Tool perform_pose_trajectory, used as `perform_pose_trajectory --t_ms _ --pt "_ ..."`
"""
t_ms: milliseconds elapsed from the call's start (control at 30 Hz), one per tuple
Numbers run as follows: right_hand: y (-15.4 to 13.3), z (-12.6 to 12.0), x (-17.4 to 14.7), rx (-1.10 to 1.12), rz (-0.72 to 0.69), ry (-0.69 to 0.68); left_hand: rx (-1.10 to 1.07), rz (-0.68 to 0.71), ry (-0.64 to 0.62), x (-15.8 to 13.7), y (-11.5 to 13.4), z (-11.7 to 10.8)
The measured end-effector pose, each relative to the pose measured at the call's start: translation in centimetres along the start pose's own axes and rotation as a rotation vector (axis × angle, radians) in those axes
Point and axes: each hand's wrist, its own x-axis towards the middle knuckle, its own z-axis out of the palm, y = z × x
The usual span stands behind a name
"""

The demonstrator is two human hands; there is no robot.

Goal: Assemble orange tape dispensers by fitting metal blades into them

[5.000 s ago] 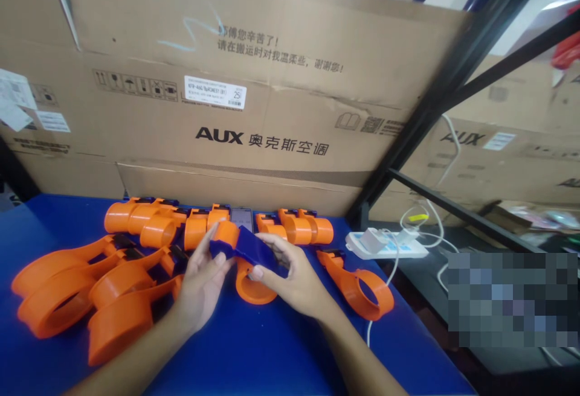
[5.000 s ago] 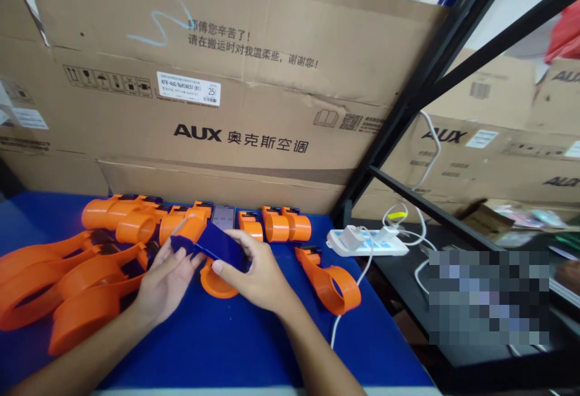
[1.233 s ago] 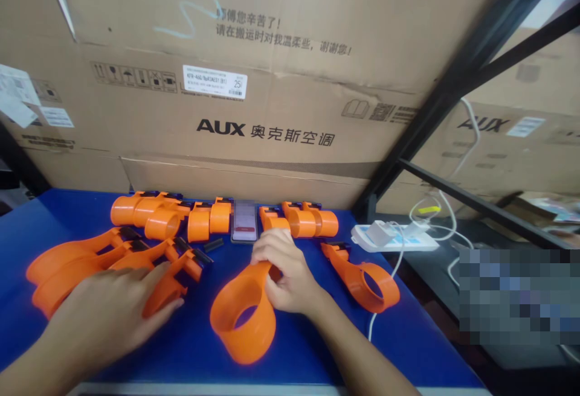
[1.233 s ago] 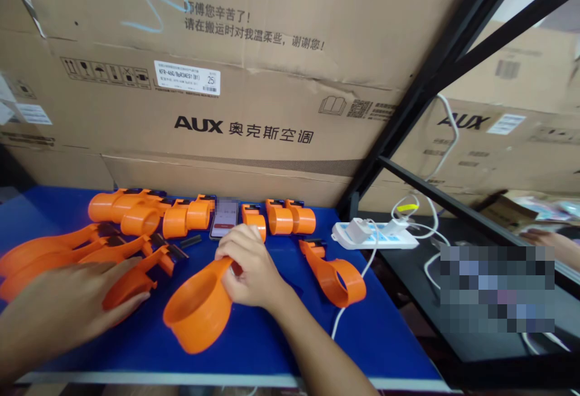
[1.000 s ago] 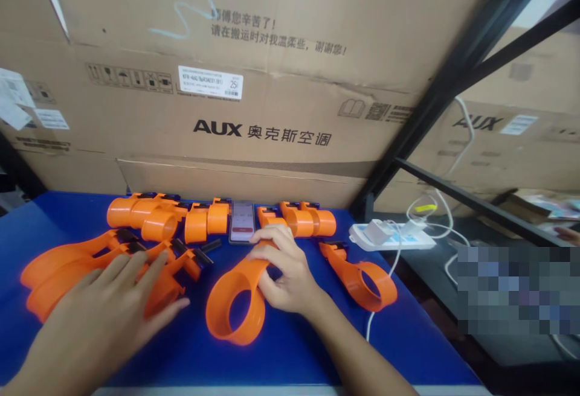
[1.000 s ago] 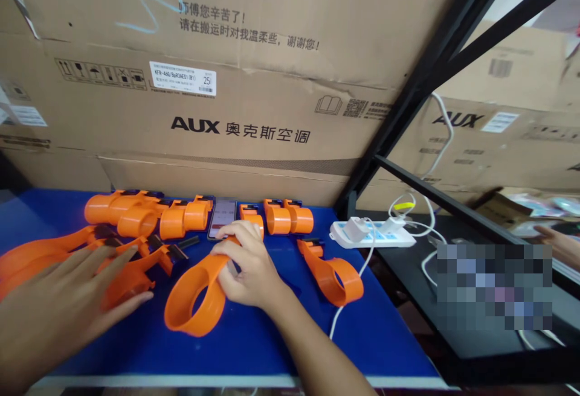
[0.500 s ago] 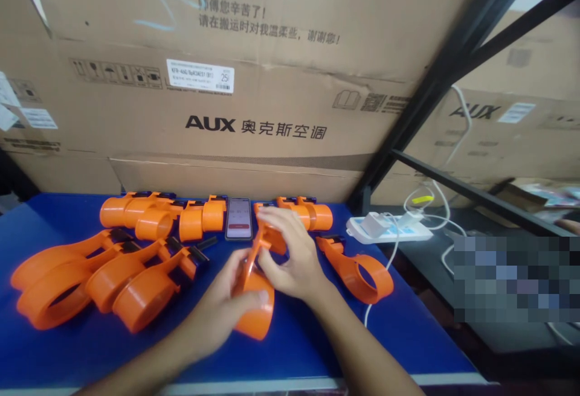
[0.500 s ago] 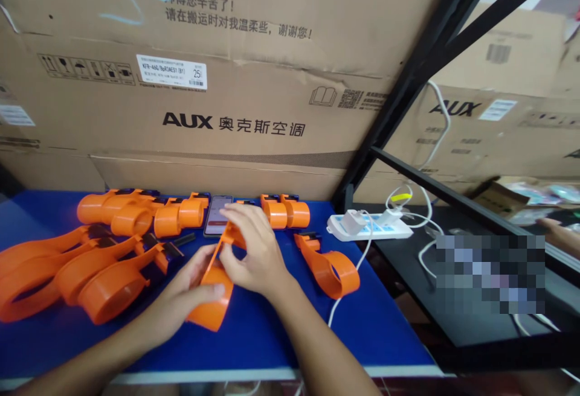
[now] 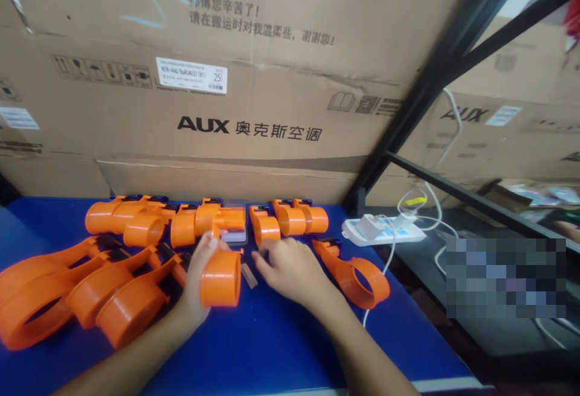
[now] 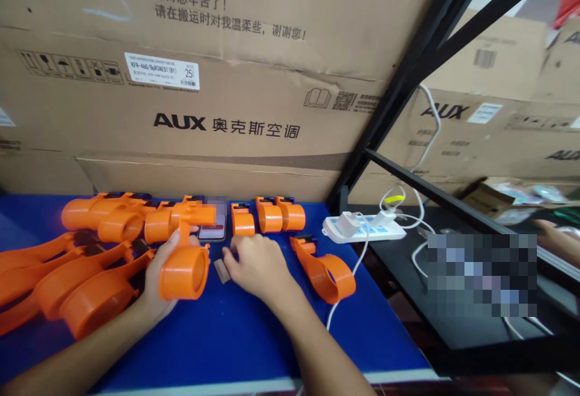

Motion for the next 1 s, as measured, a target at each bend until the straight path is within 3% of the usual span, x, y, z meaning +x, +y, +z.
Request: perform_pose_trajectory --t_ms 167,467,567,767,1000 --pt "-1.2 1.2 -0.4 -0.203 -0.032 -0.177 0.229 0.0 -0.042 0.6 0.1 -0.8" --pt "-1.7 1.9 -0.5 -0.143 -0.107 -0.175 0.29 0.033 -0.042 1.2 0.2 -1.1" --pt "-1.3 1.6 -0.2 0.055 -0.105 -0.074 0.295 0.078 -0.035 1.5 -0.1 -1.6" --pt "-0.6 1.7 0.6 0.711 -0.04 0.248 0.284 0.105 -0.004 1.6 -0.4 -2.0" --pt "0.0 2.2 1.4 1.031 0.007 0.402 0.307 0.102 -0.04 1.4 0.0 -1.7"
